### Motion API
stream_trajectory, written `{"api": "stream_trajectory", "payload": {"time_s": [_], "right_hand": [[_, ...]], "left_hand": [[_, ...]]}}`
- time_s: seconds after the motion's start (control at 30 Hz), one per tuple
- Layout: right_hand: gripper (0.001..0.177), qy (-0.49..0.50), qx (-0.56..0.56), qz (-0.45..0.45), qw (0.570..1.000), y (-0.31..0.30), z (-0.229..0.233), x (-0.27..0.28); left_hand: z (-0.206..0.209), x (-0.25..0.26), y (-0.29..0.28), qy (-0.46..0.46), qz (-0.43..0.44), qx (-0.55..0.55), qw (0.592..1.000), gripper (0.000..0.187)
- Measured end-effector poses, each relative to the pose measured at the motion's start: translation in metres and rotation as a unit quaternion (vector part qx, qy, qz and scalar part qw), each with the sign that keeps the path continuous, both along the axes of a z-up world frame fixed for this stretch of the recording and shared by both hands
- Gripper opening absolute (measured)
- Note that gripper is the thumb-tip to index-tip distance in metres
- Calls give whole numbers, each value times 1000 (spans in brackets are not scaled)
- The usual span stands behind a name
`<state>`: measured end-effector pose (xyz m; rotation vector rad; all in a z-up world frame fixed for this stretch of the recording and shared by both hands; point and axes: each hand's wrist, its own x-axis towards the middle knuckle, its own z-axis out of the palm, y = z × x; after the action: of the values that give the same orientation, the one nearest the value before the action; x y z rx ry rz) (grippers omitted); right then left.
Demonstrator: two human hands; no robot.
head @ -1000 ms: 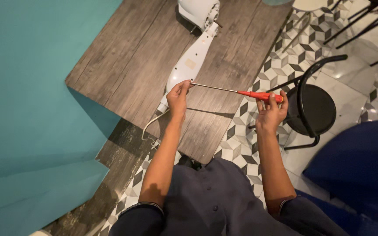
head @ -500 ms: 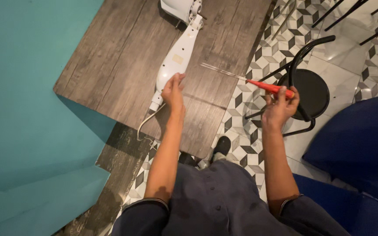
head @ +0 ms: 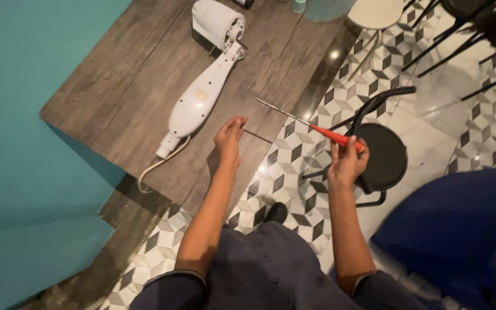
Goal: The person uses a screwdriver to remove screws from the base of a white electric fan. They separate the fan's casing halves, exposing the internal wiring, and place the removed cover and screws on the table.
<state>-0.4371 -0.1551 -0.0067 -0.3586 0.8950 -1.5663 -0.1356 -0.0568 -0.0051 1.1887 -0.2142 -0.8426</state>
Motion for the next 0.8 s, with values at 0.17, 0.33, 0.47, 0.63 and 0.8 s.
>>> {"api": "stream_trajectory", "payload": {"time_s": [0.17, 0.33, 0.47, 0.63, 0.8], "right_hand": [[36, 14, 51, 28, 998, -31, -19, -21], [36, 18, 87, 59, 994, -48, -26, -31], [36, 19, 92, 78, 992, -56, -27, -29], [33, 28, 115, 89, 989, -69, -30, -22], [31, 23, 115, 97, 988, -95, -36, -5]], "left_hand": [[-15, -40, -31, 16, 13, -12, 1000, 31], [-33, -69, -57, 20, 40, -23, 999, 25], [-43, -78, -66, 20, 56, -7, 998, 22], [-48, -79, -80, 31, 67, 2, 997, 23], [-53, -70, -107, 43, 66, 15, 997, 29]]}}
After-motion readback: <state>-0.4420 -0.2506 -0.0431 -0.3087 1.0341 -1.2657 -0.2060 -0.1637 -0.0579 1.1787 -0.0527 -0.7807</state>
